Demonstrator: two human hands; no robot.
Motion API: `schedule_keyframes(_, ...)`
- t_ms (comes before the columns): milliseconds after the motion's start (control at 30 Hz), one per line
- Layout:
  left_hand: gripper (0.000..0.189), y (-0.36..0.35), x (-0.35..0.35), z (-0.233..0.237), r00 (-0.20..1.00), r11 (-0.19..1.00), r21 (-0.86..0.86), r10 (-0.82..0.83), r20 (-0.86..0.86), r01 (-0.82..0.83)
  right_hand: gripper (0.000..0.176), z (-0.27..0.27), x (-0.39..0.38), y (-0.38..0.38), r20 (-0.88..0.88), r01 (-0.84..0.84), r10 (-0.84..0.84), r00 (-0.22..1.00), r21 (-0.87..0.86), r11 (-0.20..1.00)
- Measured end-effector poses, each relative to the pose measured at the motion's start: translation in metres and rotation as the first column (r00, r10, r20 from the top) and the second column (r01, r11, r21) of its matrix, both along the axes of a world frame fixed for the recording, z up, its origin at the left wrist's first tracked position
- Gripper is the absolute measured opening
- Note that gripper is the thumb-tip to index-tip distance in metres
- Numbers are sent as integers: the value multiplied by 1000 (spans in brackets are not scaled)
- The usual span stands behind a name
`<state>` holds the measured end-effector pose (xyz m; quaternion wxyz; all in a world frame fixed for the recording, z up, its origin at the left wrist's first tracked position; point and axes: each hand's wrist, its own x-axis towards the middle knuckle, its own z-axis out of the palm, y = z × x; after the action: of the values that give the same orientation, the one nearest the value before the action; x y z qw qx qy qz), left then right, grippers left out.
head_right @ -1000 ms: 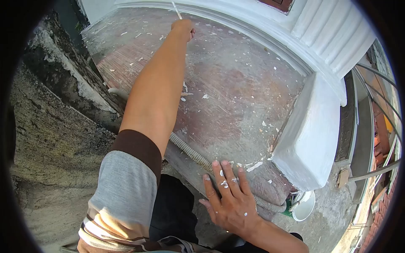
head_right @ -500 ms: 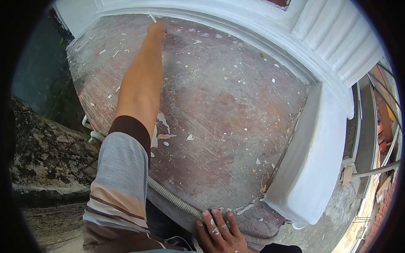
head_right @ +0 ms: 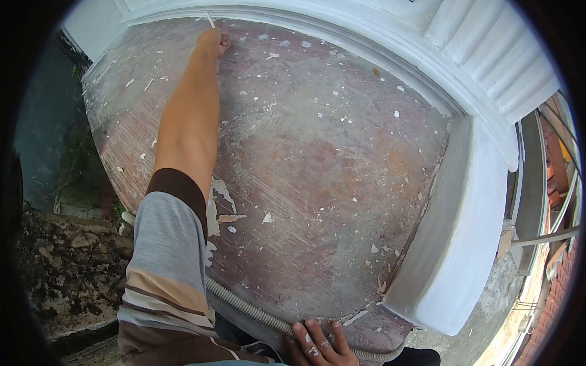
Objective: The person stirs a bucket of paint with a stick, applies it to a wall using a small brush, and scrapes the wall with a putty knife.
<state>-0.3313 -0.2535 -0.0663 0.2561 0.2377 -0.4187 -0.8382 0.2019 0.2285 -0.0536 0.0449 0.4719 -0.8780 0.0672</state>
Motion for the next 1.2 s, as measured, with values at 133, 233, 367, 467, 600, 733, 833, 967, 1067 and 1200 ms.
schedule_keyframes(133,22,4,-3,4,998,998,30,-53,-18,53,29,-3,0,-1,61,18,-18,998,5,1000)
schedule_keyframes(233,23,-4,-5,1,999,999,29,-29,-31,30,28,4,-3,-1,29,-8,8,1000,-4,1000)
schedule_keyframes(367,24,-17,1,5,997,997,48,-49,-56,52,30,18,-10,-2,17,-37,36,999,67,997)
schedule_keyframes(467,28,-32,0,3,997,998,-9,-69,-40,69,35,12,-4,1,238,6,-43,970,154,988)
schedule_keyframes(600,33,-40,-9,-3,998,998,-32,-54,-33,53,42,-4,8,5,452,56,-118,884,148,987)
schedule_keyframes(733,33,-49,-14,-5,997,997,-44,-64,-47,62,46,22,-5,1,169,-5,-30,985,206,979)
schedule_keyframes(833,29,-48,-14,-10,999,995,-96,-41,-23,39,46,29,-7,2,125,-60,35,992,198,978)
schedule_keyframes(967,25,-31,-3,-5,999,988,-152,-22,36,27,39,10,3,-1,97,21,-29,995,80,997)
schedule_keyframes(1067,22,-17,5,-4,999,986,-163,20,26,-15,33,3,4,-4,65,79,-78,995,-10,997)
schedule_keyframes(1200,19,-2,14,-7,998,976,-219,24,59,-10,29,18,-1,-6,118,86,-79,990,-53,995)
